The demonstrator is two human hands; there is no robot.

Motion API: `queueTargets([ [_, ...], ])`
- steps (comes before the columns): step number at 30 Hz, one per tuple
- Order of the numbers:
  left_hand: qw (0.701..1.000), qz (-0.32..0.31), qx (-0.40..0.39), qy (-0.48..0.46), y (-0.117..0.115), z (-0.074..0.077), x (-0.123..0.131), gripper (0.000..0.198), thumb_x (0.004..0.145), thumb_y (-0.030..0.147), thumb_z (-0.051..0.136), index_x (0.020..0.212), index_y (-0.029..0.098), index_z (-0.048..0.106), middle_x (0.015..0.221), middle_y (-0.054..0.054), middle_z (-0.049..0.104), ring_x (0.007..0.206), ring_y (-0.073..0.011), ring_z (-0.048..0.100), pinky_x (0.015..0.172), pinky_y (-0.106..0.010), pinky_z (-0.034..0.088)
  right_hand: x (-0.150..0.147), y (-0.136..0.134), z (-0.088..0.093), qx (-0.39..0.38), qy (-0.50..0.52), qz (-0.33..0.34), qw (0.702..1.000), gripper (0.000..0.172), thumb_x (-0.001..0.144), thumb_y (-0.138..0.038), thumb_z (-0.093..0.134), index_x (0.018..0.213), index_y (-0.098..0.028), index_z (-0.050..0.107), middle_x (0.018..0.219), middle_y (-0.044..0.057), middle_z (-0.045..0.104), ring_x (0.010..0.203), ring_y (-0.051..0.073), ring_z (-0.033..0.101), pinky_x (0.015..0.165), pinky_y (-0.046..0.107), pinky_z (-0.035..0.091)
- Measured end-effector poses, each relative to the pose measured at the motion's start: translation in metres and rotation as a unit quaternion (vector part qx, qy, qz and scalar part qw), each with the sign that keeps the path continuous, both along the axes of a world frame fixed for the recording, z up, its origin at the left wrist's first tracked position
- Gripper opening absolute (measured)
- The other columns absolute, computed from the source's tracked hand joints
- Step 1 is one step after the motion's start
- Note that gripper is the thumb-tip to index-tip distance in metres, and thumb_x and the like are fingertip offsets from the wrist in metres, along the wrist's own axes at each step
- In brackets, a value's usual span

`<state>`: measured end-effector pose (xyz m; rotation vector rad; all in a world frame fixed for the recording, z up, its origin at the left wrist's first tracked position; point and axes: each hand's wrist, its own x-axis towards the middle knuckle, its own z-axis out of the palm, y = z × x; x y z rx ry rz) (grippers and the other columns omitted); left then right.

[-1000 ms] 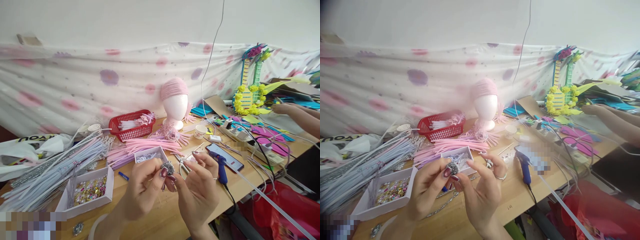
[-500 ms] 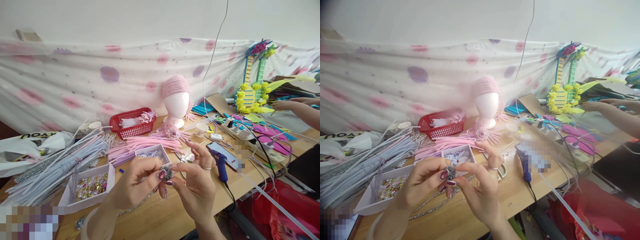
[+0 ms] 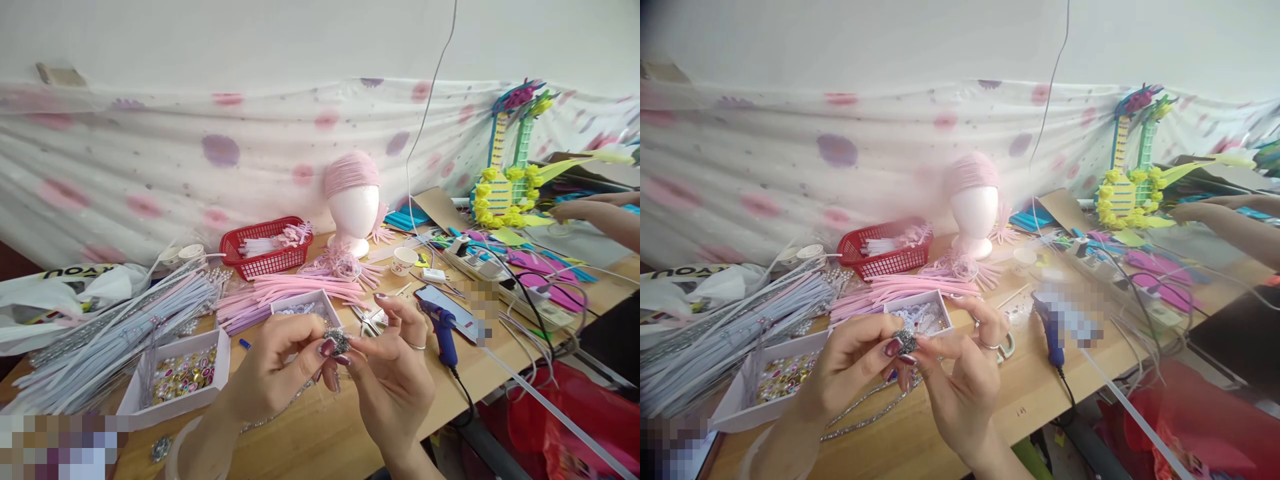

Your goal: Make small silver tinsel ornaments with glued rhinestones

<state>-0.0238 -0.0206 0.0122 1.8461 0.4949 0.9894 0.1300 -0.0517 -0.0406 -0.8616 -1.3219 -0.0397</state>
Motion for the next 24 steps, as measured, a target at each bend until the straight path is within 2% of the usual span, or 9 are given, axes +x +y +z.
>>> queueTargets([
  [3,1.000,0.003,-0.011,-0.001,0.000,-0.002,0.001,0.038,0.101,0.038,0.049,0.071,0.017,0.059,0.061,-0.005,0.067,0.054,-0.0128,0.061,0.051,-0.023,0.045,-0.001,0.000,0.000,0.009,0.006,-0.016,1.000,0.010,0.088,-0.016,0.071,0.088,-0.027,0.072,0.123,0.006,0.057,0.117,0.026,0.053,0.099,0.053,0.039],
  [10,0.998,0.006,-0.046,-0.029,-0.001,-0.005,0.005,0.034,0.099,0.037,0.055,0.074,0.016,0.063,0.062,-0.004,0.066,0.056,-0.0125,0.063,0.053,-0.022,0.048,-0.004,0.002,-0.003,0.028,0.043,-0.026,0.998,0.013,0.088,-0.015,0.071,0.085,-0.027,0.073,0.112,0.004,0.060,0.108,0.023,0.054,0.094,0.049,0.040],
  [14,0.990,0.032,-0.083,-0.108,0.001,-0.009,0.012,0.021,0.091,0.034,0.069,0.080,0.016,0.065,0.066,-0.002,0.067,0.057,-0.0115,0.065,0.054,-0.020,0.053,-0.005,0.002,-0.004,0.027,0.058,-0.033,0.997,0.010,0.089,-0.018,0.070,0.085,-0.027,0.073,0.109,0.004,0.061,0.106,0.023,0.056,0.092,0.048,0.042],
  [16,0.982,0.071,-0.065,-0.163,0.001,-0.012,0.017,0.014,0.085,0.029,0.075,0.090,0.018,0.067,0.075,-0.001,0.068,0.063,-0.0115,0.066,0.058,-0.020,0.056,-0.006,0.002,-0.003,0.024,0.069,-0.032,0.997,0.010,0.089,-0.018,0.071,0.084,-0.027,0.073,0.108,0.004,0.060,0.105,0.023,0.056,0.092,0.047,0.042],
  [19,0.972,0.124,0.015,-0.200,0.000,-0.016,0.023,0.012,0.085,0.023,0.076,0.096,0.020,0.073,0.085,-0.003,0.068,0.075,-0.0119,0.067,0.063,-0.018,0.057,-0.008,0.002,0.000,0.021,0.081,-0.036,0.996,0.009,0.088,-0.018,0.072,0.084,-0.026,0.073,0.107,0.004,0.060,0.104,0.022,0.056,0.092,0.046,0.041],
  [21,0.969,0.135,0.050,-0.200,-0.001,-0.016,0.026,0.010,0.087,0.022,0.073,0.097,0.021,0.076,0.088,-0.004,0.069,0.078,-0.0120,0.068,0.064,-0.017,0.057,-0.010,0.002,0.002,0.020,0.087,-0.041,0.995,0.009,0.089,-0.019,0.071,0.084,-0.025,0.072,0.107,0.004,0.060,0.104,0.022,0.056,0.092,0.046,0.042],
  [24,0.968,0.141,0.058,-0.200,-0.001,-0.016,0.028,0.012,0.087,0.023,0.074,0.098,0.023,0.078,0.087,-0.004,0.070,0.077,-0.0126,0.068,0.063,-0.018,0.058,-0.010,0.002,0.002,0.015,0.090,-0.044,0.995,0.009,0.089,-0.019,0.072,0.082,-0.025,0.072,0.107,0.004,0.061,0.103,0.022,0.057,0.091,0.046,0.042],
])
